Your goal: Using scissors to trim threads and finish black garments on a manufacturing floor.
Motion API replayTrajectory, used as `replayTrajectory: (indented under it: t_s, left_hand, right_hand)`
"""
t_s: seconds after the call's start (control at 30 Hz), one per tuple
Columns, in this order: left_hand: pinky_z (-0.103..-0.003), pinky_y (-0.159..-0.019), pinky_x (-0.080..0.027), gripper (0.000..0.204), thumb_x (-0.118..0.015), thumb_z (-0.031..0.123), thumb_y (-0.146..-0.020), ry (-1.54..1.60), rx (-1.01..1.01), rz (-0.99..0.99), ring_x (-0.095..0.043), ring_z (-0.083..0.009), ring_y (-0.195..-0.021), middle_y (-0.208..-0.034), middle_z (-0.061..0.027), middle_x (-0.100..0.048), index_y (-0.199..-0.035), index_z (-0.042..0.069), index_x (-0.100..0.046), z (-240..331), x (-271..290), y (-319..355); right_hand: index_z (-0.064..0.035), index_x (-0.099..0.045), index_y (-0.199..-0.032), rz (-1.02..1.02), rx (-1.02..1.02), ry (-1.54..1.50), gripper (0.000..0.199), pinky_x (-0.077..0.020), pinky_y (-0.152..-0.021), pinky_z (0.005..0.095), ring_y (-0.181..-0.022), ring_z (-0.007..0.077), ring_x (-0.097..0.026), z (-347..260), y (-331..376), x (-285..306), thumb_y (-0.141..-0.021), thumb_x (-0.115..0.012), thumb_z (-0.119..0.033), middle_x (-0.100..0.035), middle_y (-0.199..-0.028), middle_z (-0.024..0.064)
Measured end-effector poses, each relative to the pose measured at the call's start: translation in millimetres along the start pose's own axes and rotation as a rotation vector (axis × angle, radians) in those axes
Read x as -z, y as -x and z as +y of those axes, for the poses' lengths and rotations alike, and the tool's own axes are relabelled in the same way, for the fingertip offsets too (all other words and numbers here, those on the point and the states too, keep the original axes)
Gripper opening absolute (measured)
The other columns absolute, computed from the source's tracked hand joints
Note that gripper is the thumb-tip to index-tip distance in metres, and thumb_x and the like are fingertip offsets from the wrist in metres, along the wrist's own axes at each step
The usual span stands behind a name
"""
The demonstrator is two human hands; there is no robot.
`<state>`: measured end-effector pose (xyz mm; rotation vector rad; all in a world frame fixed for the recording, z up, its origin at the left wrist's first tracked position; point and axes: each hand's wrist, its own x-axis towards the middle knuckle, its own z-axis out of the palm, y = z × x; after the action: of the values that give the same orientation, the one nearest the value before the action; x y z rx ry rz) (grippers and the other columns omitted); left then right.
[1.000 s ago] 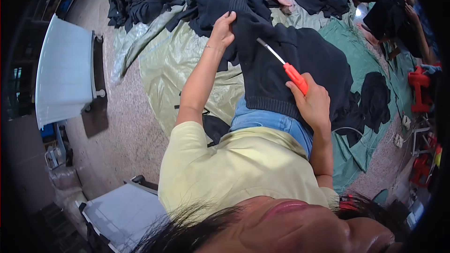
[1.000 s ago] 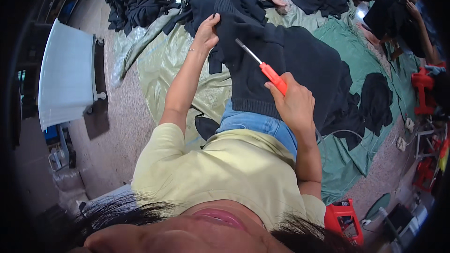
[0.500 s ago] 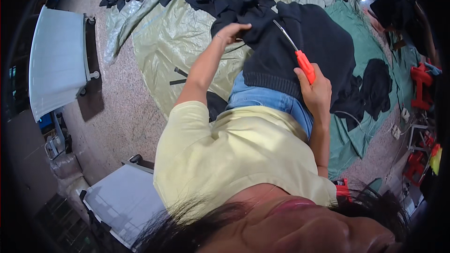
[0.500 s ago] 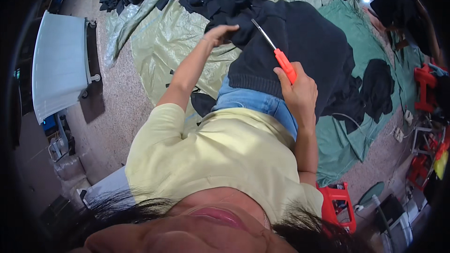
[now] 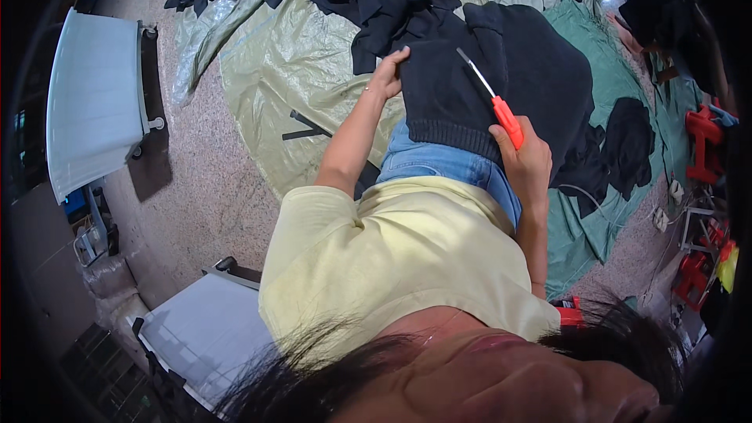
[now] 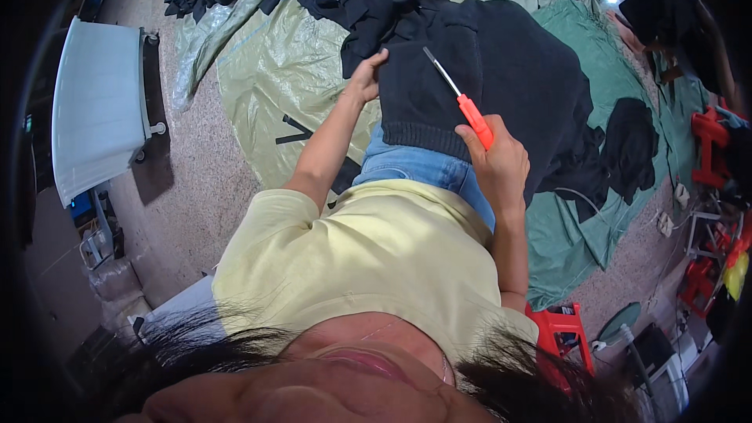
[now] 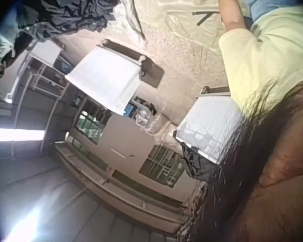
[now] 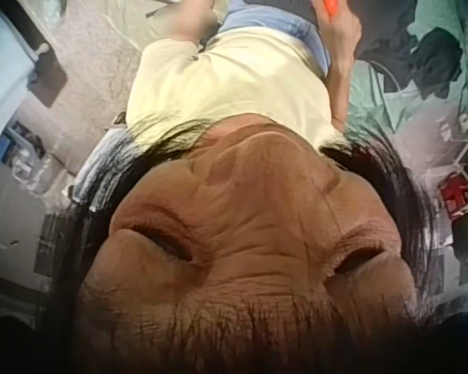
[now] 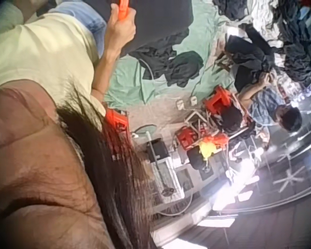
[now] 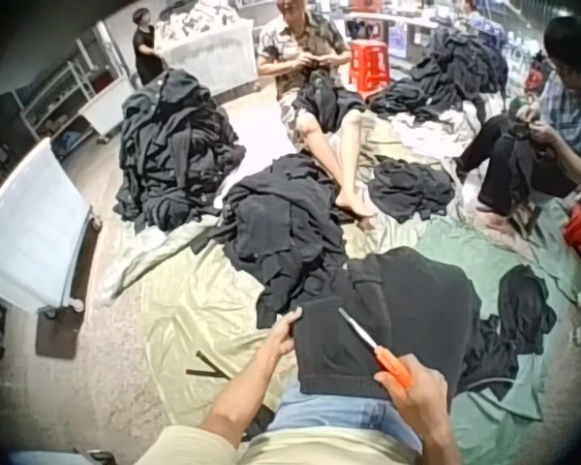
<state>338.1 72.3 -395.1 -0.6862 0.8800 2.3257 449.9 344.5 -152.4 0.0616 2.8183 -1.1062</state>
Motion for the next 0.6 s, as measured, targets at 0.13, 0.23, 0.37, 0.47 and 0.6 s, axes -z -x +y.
replayTrajectory:
  t_s: [0.13,0.23,0.37,0.47,0.6]
  left_hand:
    - [-0.038,-0.096,-0.052,0.033,-0.048,0.022,-0.101,0.090,-0.140,-0.169,-0.064,-0.0235,-0.109,-0.116,-0.0148,-0.066,-0.121,-0.004,-0.058,42.2,-21.5,39.0]
    - [-0.037,-0.099,-0.050,0.033,-0.043,0.021,-0.104,0.005,-0.273,-0.250,-0.062,-0.0220,-0.112,-0.121,-0.0126,-0.063,-0.123,-0.002,-0.057,53.6,-33.5,59.6]
    - [-0.037,-0.100,-0.049,0.035,-0.042,0.024,-0.104,0.015,-0.322,-0.221,-0.061,-0.0216,-0.114,-0.121,-0.0115,-0.063,-0.124,-0.001,-0.055,57.9,-34.3,69.7]
    - [-0.038,-0.094,-0.054,0.036,-0.040,0.026,-0.105,-0.088,-0.337,-0.157,-0.064,-0.0218,-0.109,-0.119,-0.0116,-0.064,-0.126,0.000,-0.053,59.6,-31.5,70.4]
    - [-0.037,-0.082,-0.059,0.036,-0.041,0.031,-0.104,-0.115,-0.289,-0.298,-0.068,-0.0213,-0.100,-0.117,-0.0113,-0.065,-0.126,0.004,-0.052,60.2,-33.9,67.4]
  right_hand:
    - [-0.0062,-0.060,-0.087,-0.053,-0.043,0.062,0.037,-0.0435,-0.054,0.0422,-0.058,0.0357,-0.061,-6.6,1.9,-4.2,-0.088,-0.067,-0.043,-0.058,-0.059,0.0136]
    - [-0.0062,-0.060,-0.085,-0.071,0.008,0.087,0.039,-0.0434,-0.053,0.0434,-0.057,0.0381,-0.060,-15.1,3.8,-1.6,-0.088,-0.067,-0.045,-0.058,-0.057,0.0147]
    - [-0.0064,-0.061,-0.083,-0.088,0.075,0.209,0.040,-0.0433,-0.052,0.0451,-0.056,0.0397,-0.059,-21.1,5.0,8.2,-0.087,-0.067,-0.045,-0.058,-0.056,0.0152]
    - [-0.0054,-0.061,-0.082,0.029,0.050,0.166,0.041,-0.0442,-0.053,0.0455,-0.059,0.0397,-0.061,-23.9,5.7,12.7,-0.087,-0.067,-0.046,-0.059,-0.057,0.0163]
    - [-0.0044,-0.062,-0.081,-0.016,0.048,0.189,0.044,-0.0451,-0.054,0.0465,-0.061,0.0399,-0.062,-23.3,7.9,12.8,-0.087,-0.066,-0.048,-0.060,-0.059,0.0181]
